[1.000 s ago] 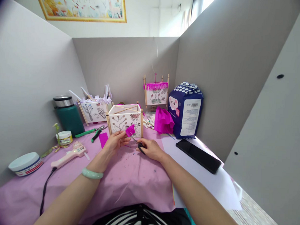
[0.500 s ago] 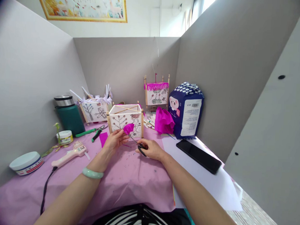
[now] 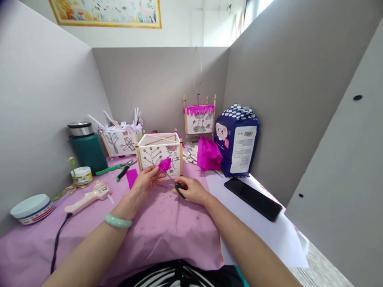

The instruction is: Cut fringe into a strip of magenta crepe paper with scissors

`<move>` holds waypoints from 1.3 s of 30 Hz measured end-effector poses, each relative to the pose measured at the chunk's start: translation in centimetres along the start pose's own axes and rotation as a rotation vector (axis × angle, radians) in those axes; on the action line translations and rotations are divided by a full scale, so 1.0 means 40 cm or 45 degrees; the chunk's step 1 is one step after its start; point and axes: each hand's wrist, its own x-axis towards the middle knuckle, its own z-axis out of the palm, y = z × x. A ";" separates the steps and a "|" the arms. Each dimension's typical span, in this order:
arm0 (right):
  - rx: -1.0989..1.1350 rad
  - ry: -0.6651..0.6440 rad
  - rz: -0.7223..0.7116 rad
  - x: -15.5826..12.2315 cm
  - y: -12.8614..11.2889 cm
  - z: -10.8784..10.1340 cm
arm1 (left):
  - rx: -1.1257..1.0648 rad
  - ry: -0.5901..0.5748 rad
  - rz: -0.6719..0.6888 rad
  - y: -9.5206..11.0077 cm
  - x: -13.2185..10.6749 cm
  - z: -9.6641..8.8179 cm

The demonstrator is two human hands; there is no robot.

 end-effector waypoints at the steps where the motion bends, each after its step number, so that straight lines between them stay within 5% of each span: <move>1: 0.002 0.000 0.000 0.000 0.000 0.000 | 0.002 -0.002 0.000 0.000 0.000 0.000; 39: -0.043 0.003 -0.049 0.005 0.020 0.006 | -0.041 -0.035 -0.009 0.002 -0.003 0.001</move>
